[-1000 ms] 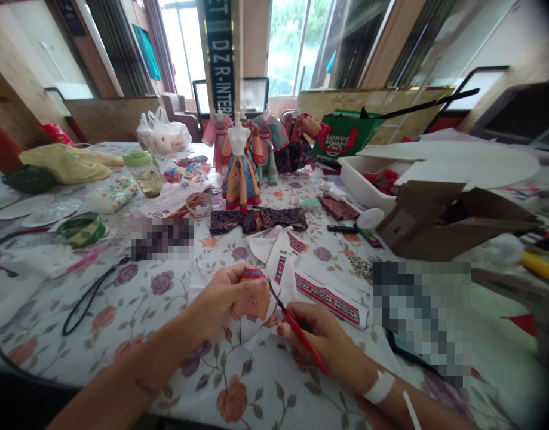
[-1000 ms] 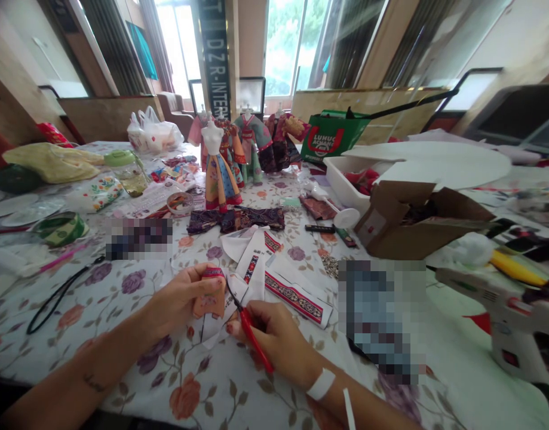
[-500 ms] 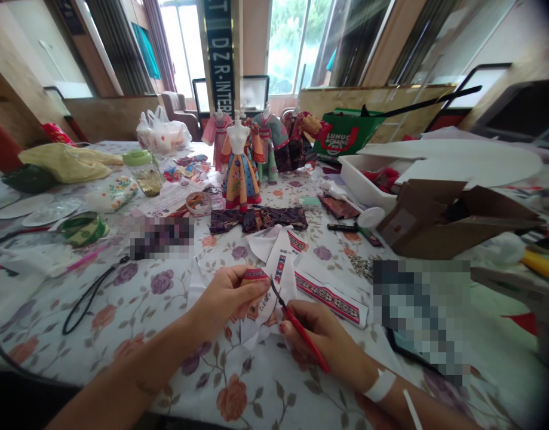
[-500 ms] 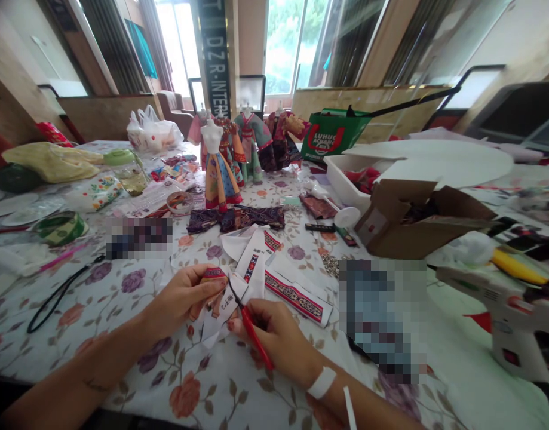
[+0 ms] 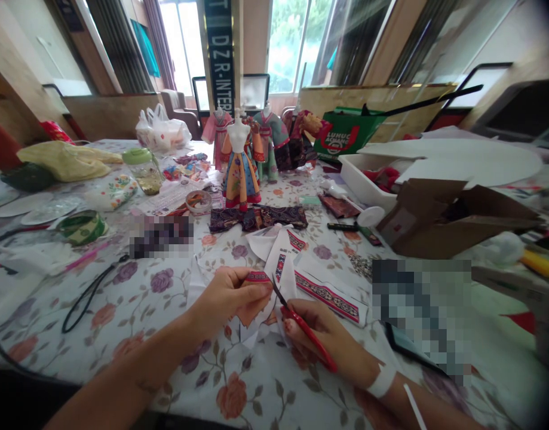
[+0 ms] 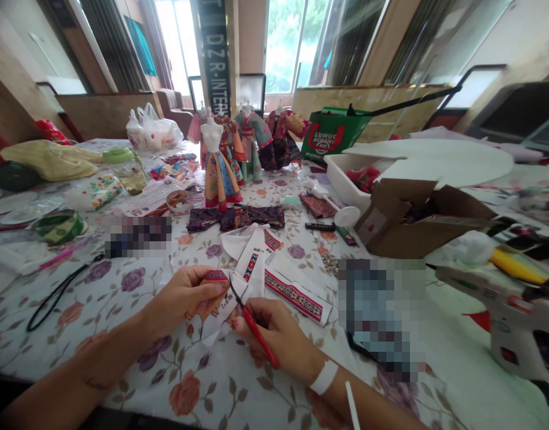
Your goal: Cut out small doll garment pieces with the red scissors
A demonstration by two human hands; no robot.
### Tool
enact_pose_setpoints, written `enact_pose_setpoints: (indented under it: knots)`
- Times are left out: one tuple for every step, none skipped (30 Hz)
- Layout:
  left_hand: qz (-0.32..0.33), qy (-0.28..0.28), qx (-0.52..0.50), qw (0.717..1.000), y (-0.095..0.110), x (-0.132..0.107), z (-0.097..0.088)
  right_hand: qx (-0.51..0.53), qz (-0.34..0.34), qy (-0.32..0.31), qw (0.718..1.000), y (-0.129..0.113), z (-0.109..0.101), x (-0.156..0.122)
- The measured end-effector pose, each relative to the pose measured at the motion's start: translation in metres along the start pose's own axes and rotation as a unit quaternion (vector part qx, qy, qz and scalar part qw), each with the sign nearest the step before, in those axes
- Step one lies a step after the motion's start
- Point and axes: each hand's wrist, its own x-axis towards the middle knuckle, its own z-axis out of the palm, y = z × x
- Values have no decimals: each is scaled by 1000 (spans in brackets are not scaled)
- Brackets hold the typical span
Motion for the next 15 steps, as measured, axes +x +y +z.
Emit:
enact_pose_setpoints:
  knots:
    - [0, 1, 7, 1000, 0, 0, 0, -1, -1, -2, 1000, 1, 0, 0]
    - [0, 1, 13, 1000, 0, 0, 0, -1, -2, -3, 1000, 1, -1, 0]
    - [1, 0, 16, 1000, -1, 0, -1, 0, -5, -5, 1000, 2, -1, 0]
    - [3, -3, 17, 1000, -1, 0, -1, 3, -6, -6, 1000, 3, -1, 0]
    - [7, -7, 18, 1000, -1, 1, -1, 5, -7, -6, 1000, 3, -1, 0]
    - [10, -12, 19, 1000, -1, 1, -1, 8, -7, -6, 1000, 3, -1, 0]
    - [14, -15, 20, 1000, -1, 1, -1, 11, -7, -5, 1000, 3, -1, 0]
    - [16, -17, 21, 999, -1, 1, -1, 14, -6, -3, 1000, 3, -1, -1]
    - [18, -19, 21, 999, -1, 1, -1, 15, -5, -3, 1000, 2, -1, -1]
    - [21, -21, 19, 999, -1, 1, -1, 17, -4, -3, 1000, 2, 0, -1]
    - [23, -24, 15, 999, 0, 1, 0, 18, -4, -5, 1000, 2, 0, -1]
    - [24, -27, 11, 999, -1, 1, 0, 19, -2, -7, 1000, 2, 0, -1]
    - [23, -27, 7, 999, -1, 1, 0, 19, -1, -9, 1000, 2, 0, -1]
    - [20, -24, 4, 1000, -2, 1, 0, 18, 0, -11, 1000, 2, 0, -1]
    - [14, -17, 2, 1000, -2, 1, -1, 18, 0, -12, 1000, 2, -1, -1]
